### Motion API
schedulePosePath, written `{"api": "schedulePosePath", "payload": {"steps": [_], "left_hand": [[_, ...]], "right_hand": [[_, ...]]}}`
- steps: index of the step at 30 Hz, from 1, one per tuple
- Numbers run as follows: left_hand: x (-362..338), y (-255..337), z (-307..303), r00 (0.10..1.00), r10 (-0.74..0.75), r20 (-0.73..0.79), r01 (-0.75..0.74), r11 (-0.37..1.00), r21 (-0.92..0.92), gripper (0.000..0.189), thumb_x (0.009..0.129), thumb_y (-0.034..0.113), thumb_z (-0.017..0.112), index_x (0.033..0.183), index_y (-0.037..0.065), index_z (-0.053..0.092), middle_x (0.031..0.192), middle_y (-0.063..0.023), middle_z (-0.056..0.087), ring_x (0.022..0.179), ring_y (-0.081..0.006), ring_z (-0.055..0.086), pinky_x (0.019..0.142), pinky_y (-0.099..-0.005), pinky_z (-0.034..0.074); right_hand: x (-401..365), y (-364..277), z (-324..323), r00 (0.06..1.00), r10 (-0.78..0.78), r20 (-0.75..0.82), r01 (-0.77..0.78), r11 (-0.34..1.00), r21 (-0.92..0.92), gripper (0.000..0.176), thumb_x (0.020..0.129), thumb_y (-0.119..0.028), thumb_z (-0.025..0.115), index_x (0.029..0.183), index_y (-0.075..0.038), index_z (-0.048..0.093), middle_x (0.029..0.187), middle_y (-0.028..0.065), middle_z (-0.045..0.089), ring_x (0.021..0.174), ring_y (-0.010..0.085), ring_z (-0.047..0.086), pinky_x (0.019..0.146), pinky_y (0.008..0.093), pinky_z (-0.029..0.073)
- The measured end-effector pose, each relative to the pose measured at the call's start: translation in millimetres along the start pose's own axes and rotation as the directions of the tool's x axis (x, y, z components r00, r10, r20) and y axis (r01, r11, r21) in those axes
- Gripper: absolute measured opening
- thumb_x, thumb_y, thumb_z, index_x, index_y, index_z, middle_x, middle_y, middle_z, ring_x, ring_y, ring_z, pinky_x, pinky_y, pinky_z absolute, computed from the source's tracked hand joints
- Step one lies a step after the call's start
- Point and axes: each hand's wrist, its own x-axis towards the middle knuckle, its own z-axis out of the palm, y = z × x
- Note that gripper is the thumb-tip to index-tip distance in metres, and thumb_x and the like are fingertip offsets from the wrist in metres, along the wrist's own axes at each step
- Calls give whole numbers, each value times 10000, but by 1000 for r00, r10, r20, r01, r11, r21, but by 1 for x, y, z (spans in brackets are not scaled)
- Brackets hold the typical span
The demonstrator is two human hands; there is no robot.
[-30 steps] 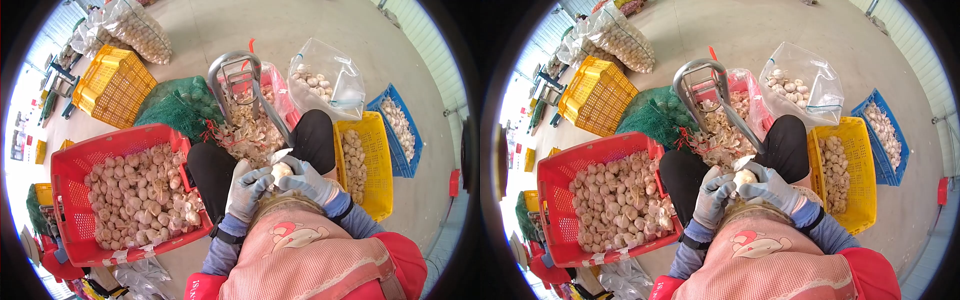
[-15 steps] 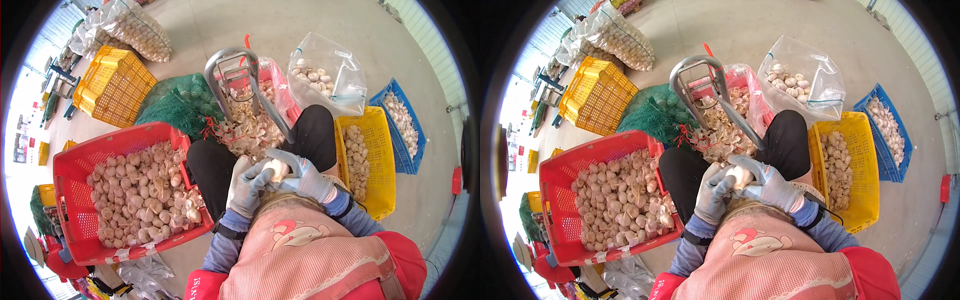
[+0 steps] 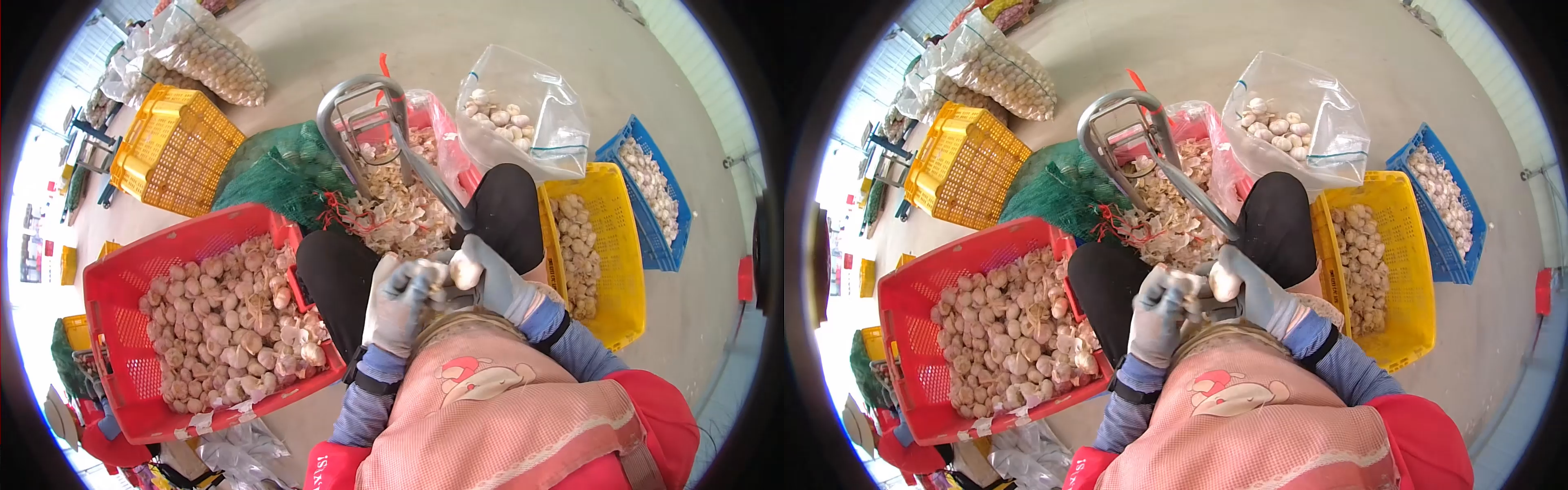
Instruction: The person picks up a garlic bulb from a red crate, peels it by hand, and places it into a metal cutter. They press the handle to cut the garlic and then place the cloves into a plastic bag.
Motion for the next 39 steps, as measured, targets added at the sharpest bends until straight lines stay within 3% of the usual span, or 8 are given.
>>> {"api": "schedulePosePath", "payload": {"steps": [8,14,17,21,24,27,33,39], "left_hand": [[8,7,-23,861,509,-17,-257,463,848,558,796,108,779,1322,75,596,1405,-187,449,1258,-292,501,1018,-374,451],[5,13,-29,924,363,-119,-246,804,542,360,892,22,672,1250,10,634,1228,-115,619,1057,-178,619,939,-304,492],[0,32,-43,889,423,-172,-295,820,490,262,915,10,642,1172,-34,654,1100,-78,674,978,-142,636,897,-277,504],[-23,87,-112,606,604,-519,-341,786,516,217,952,110,631,1128,-7,676,991,-43,683,881,-94,612,774,-237,495],[-46,134,-178,280,436,-855,-504,825,256,240,943,172,662,1098,-9,694,978,-27,680,823,-84,595,719,-223,487],[-55,143,-258,270,553,-788,-127,832,540,238,934,153,656,1101,-10,699,985,-30,690,819,-98,624,708,-244,505],[-2,131,-299,763,357,-539,609,-118,784,418,842,251,670,1246,142,658,1180,-115,687,1071,-240,664,908,-370,522],[48,147,-285,677,25,-735,632,-531,564,566,822,317,657,1367,220,536,1335,-123,588,1268,-296,549,974,-440,504]], "right_hand": [[-17,-29,19,996,-58,-64,63,996,68,763,917,-686,449,1304,-35,549,954,155,714,780,258,718,631,376,576],[-27,-144,7,779,-626,-42,621,779,-90,694,969,-584,468,1338,3,479,1014,148,698,805,243,710,685,363,610],[-9,-205,-16,465,-834,-298,531,532,-660,534,986,-435,550,1310,-12,525,1070,108,676,949,212,677,758,342,575],[-4,-210,-53,198,-929,313,19,-315,-949,355,1017,-251,532,1265,-2,580,1147,77,643,1028,183,637,829,323,522],[-3,-169,-1,376,-923,-87,612,317,-725,323,990,-159,559,1264,11,588,1239,143,625,1039,236,647,845,330,521],[25,-127,-14,405,-914,-26,521,254,-815,371,955,-141,606,1289,17,574,1223,180,640,1037,289,657,862,339,519],[41,-91,-6,488,-814,315,59,-329,-943,255,889,-135,662,1126,-42,684,1093,161,696,1041,344,648,917,399,496],[47,-84,-10,458,-760,462,-2,-520,-854,253,836,-126,698,1084,-73,704,1050,146,702,1009,344,653,913,423,498]]}}
